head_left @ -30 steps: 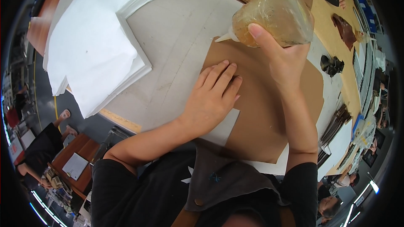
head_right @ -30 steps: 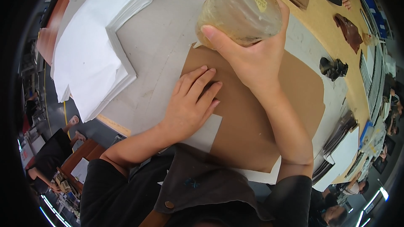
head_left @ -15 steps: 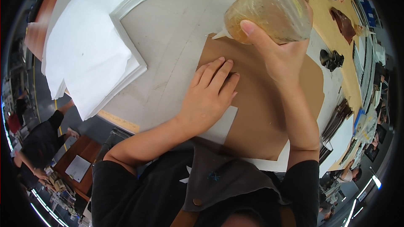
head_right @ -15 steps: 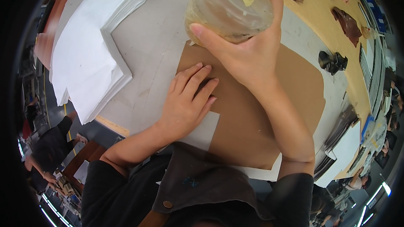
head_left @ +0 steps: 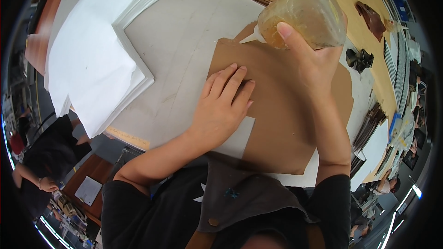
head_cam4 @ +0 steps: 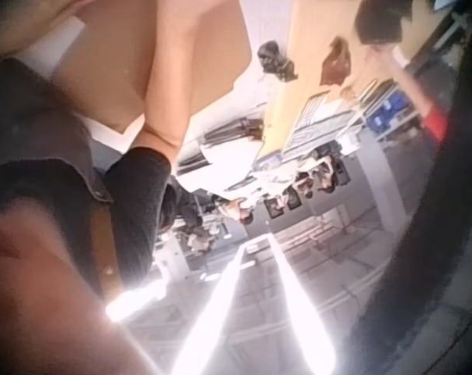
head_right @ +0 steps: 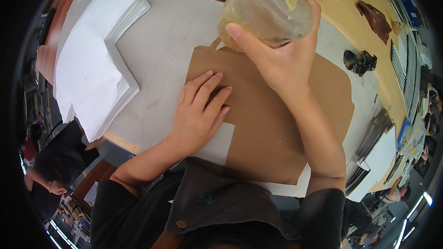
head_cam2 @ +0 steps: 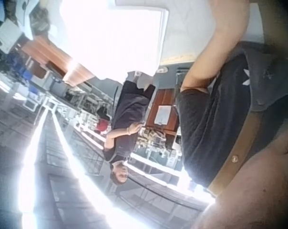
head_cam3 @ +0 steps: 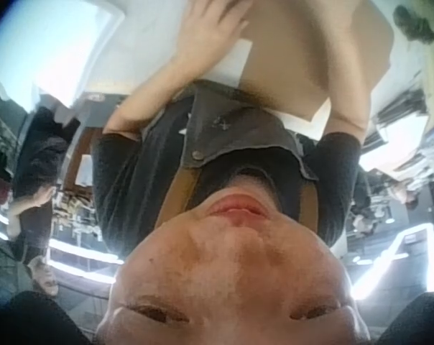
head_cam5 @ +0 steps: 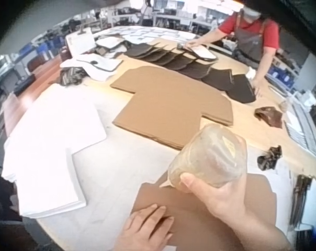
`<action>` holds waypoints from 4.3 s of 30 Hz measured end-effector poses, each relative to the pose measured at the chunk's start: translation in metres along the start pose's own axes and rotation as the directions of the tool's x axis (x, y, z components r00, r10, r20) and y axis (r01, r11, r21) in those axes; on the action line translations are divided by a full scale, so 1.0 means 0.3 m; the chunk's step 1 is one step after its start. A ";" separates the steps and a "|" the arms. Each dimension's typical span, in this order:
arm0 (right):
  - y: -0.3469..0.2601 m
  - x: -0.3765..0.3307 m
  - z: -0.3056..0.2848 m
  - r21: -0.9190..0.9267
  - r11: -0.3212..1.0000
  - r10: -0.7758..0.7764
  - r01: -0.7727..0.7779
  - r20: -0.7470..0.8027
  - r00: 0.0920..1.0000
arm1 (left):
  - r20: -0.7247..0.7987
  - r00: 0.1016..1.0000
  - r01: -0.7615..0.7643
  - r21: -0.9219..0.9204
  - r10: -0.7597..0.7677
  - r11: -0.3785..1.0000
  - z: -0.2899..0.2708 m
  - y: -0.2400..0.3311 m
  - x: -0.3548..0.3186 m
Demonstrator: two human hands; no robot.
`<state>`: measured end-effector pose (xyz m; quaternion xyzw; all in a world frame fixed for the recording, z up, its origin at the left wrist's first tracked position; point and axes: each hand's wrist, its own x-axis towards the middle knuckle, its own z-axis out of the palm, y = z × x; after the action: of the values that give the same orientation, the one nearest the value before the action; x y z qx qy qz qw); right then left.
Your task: Glue and align leather pieces and reinforcement materials.
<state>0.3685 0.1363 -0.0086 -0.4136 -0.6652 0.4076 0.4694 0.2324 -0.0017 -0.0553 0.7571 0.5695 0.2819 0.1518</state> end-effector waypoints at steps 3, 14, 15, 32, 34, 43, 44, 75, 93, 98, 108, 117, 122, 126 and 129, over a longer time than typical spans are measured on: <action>0.019 0.010 -0.016 -0.065 0.994 -0.091 0.089 -0.040 0.995 | -0.001 1.000 -0.001 0.014 0.001 1.000 -0.003 0.001 0.001; 0.047 0.047 -0.057 -0.087 0.993 -0.092 0.086 -0.065 0.994 | 0.017 1.000 0.016 0.013 -0.016 1.000 0.001 0.008 0.001; 0.051 0.053 -0.061 -0.089 0.992 -0.091 0.085 -0.069 0.993 | 0.019 1.000 0.012 0.011 -0.013 1.000 0.001 0.008 0.001; 0.058 -0.061 -0.215 0.963 0.217 0.496 -0.160 0.033 0.868 | 0.060 0.997 -0.056 0.132 0.048 0.990 -0.015 -0.015 0.013; -0.014 -0.132 -0.257 0.990 0.116 0.469 -0.081 0.017 0.883 | 0.053 0.990 -0.135 0.165 0.128 0.977 -0.029 -0.023 0.015; -0.039 -0.432 -0.368 0.974 0.003 0.542 0.225 -0.191 0.819 | 0.090 0.981 -0.188 0.226 0.172 0.956 -0.013 -0.030 0.013; -0.050 -0.440 -0.359 0.965 -0.021 0.547 0.261 -0.207 0.811 | 0.093 0.975 -0.217 0.231 0.200 0.949 -0.015 -0.046 0.010; -0.021 -0.230 -0.370 0.978 0.195 0.560 0.075 -0.174 0.810 | 0.037 0.990 -0.139 0.191 0.134 0.972 0.014 -0.046 0.014; 0.051 0.028 -0.075 0.227 0.973 0.058 -0.031 -0.117 0.991 | 0.044 0.999 0.009 0.074 -0.012 0.997 -0.013 0.003 -0.003; 0.029 0.023 -0.033 0.077 0.997 -0.018 0.029 -0.140 0.990 | 0.049 0.999 0.014 0.063 -0.017 0.998 -0.020 0.002 0.001; 0.096 0.066 -0.079 -0.106 0.975 -0.202 0.195 -0.061 0.977 | 0.053 0.998 0.018 0.053 -0.021 0.998 -0.016 0.005 -0.003; 0.095 0.061 -0.107 -0.031 0.986 -0.164 0.162 -0.093 0.982 | 0.063 0.998 0.024 0.062 -0.028 0.998 -0.018 0.001 -0.001; 0.108 0.056 -0.138 0.008 0.988 -0.153 0.155 -0.096 0.984 | 0.068 0.997 0.027 0.066 -0.032 0.997 -0.019 0.004 0.000; 0.111 0.060 -0.108 -0.014 0.988 -0.153 0.152 -0.116 0.981 | 0.080 0.996 0.020 0.078 -0.027 0.997 -0.023 0.010 0.005; 0.118 0.069 -0.074 0.087 0.967 -0.234 0.239 -0.067 0.970 | 0.082 0.996 0.022 0.078 -0.028 0.997 -0.027 0.009 0.006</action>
<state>0.3913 0.1706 -0.0305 -0.3202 -0.6763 0.3677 0.5522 0.2302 -0.0016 -0.0468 0.7662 0.5827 0.2262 0.1494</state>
